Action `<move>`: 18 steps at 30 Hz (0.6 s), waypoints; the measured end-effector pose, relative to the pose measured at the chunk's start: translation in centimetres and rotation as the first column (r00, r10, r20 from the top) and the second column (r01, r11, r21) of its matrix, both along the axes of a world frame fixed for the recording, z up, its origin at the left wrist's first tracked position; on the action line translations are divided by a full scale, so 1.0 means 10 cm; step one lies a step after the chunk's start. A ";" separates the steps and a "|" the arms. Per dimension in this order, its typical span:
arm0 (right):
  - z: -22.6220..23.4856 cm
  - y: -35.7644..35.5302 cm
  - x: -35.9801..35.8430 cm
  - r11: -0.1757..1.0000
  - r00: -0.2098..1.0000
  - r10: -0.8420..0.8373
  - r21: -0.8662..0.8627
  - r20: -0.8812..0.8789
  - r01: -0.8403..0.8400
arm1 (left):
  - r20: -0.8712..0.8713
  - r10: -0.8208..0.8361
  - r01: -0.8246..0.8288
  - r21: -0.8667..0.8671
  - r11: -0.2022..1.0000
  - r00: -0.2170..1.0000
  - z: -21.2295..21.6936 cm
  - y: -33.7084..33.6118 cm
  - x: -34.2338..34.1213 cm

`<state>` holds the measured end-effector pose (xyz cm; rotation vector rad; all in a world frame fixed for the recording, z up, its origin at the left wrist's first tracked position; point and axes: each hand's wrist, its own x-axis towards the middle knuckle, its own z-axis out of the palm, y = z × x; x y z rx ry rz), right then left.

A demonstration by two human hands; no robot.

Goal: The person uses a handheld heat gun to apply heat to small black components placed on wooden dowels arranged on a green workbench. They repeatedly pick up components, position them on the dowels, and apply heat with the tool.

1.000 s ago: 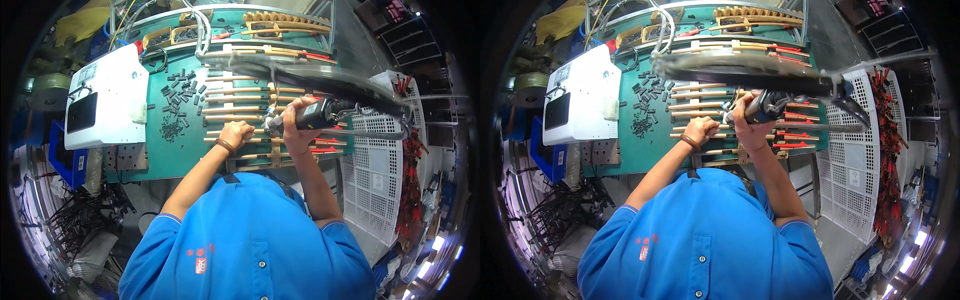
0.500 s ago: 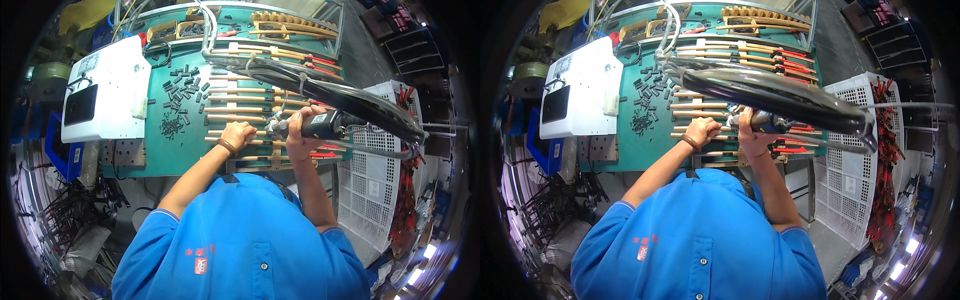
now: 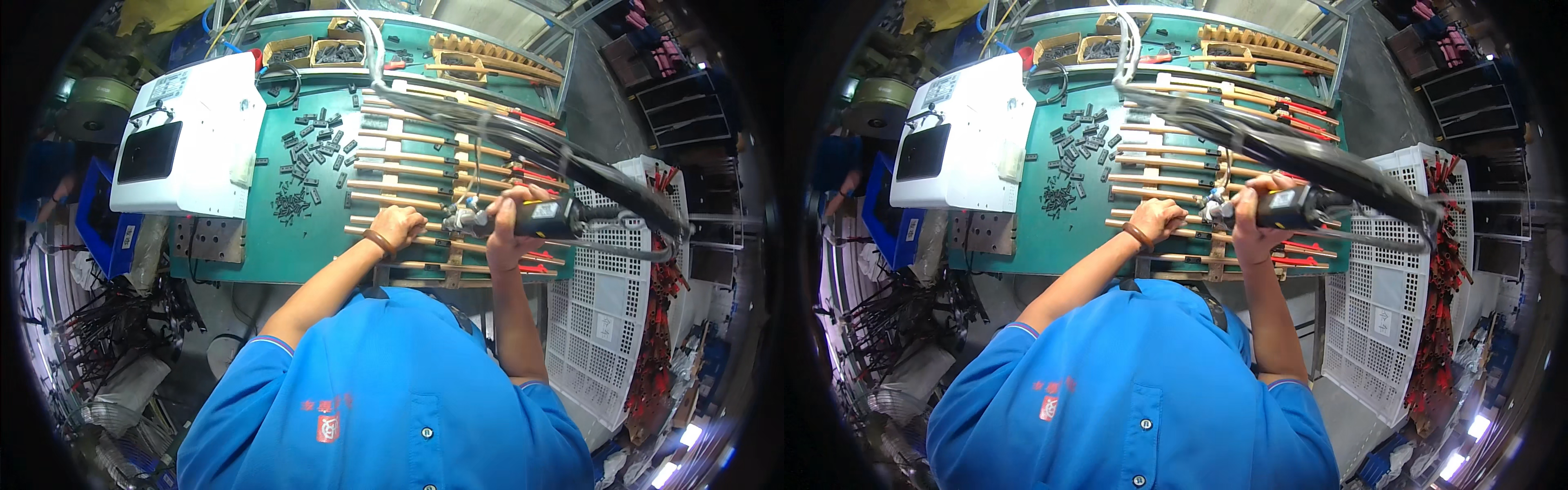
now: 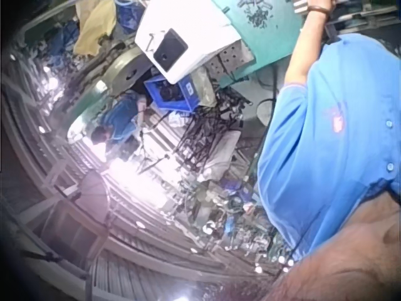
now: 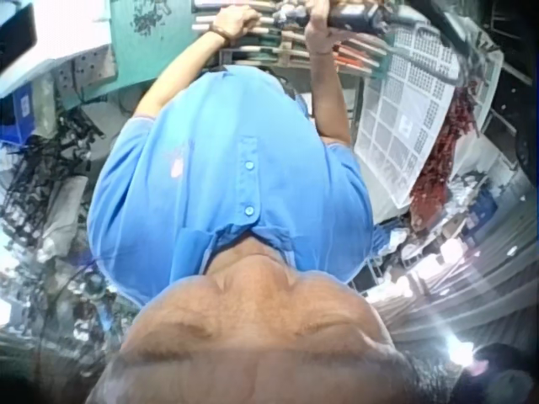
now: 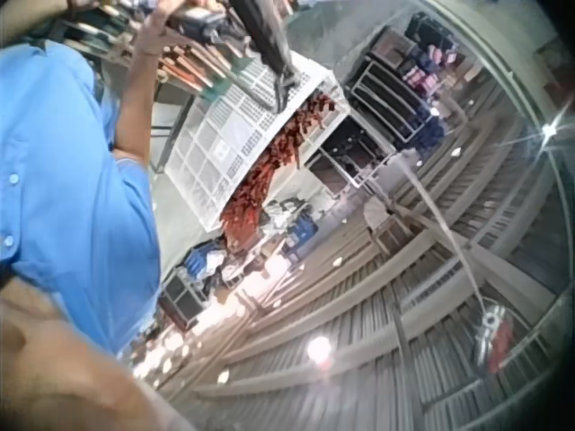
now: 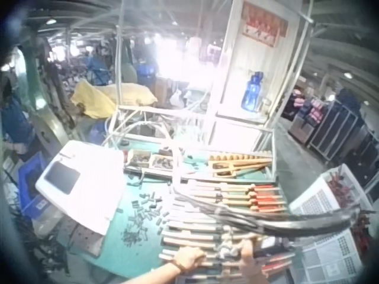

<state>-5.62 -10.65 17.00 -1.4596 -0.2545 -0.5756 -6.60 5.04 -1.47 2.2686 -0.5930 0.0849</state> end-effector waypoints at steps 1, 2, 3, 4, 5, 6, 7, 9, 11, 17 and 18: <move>-0.03 -0.08 0.03 0.999 0.998 0.019 -0.029 0.052 -0.018 | 0.033 0.014 -0.012 -0.056 0.998 0.999 -0.02 -0.02 0.03; -0.01 -0.06 0.04 0.999 0.997 0.018 -0.031 0.078 -0.016 | 0.048 0.013 -0.010 -0.063 0.998 0.999 -0.02 -0.02 0.04; 0.01 -0.01 0.02 1.000 0.998 0.000 -0.008 0.057 0.001 | 0.063 0.012 -0.008 -0.070 0.998 0.998 -0.02 -0.03 0.04; 0.03 0.06 -0.01 1.000 0.999 -0.018 0.014 0.035 0.018 | 0.078 0.012 -0.006 -0.076 0.997 0.997 -0.02 -0.03 0.05; 0.00 0.09 -0.02 1.000 0.999 -0.014 -0.009 0.032 0.014 | 0.064 0.014 -0.010 -0.064 0.998 0.998 -0.01 -0.03 0.05; -0.04 0.12 -0.03 0.999 1.000 -0.010 -0.032 0.030 0.011 | 0.054 0.013 -0.009 -0.061 0.998 0.998 0.00 -0.04 0.05; -0.06 0.14 -0.02 0.999 0.998 -0.030 -0.043 0.060 0.033 | 0.045 0.011 -0.008 -0.058 0.998 0.999 0.01 -0.04 0.05; -0.13 0.13 -0.02 0.996 0.996 -0.066 -0.051 0.058 0.069 | 0.024 0.008 -0.007 -0.039 0.999 1.000 0.04 -0.03 0.04; -0.14 0.10 -0.02 0.991 0.992 -0.095 -0.089 0.085 0.103 | 0.002 0.002 -0.002 -0.007 1.000 1.000 0.05 -0.02 0.02; -0.23 0.07 0.03 0.987 0.989 -0.116 -0.099 0.096 0.126 | 0.017 0.019 -0.019 0.006 1.000 1.000 0.02 -0.03 0.01; -0.22 0.07 0.03 0.987 0.988 -0.123 -0.097 0.090 0.132 | 0.020 0.016 -0.016 0.001 1.000 1.000 0.02 -0.03 0.00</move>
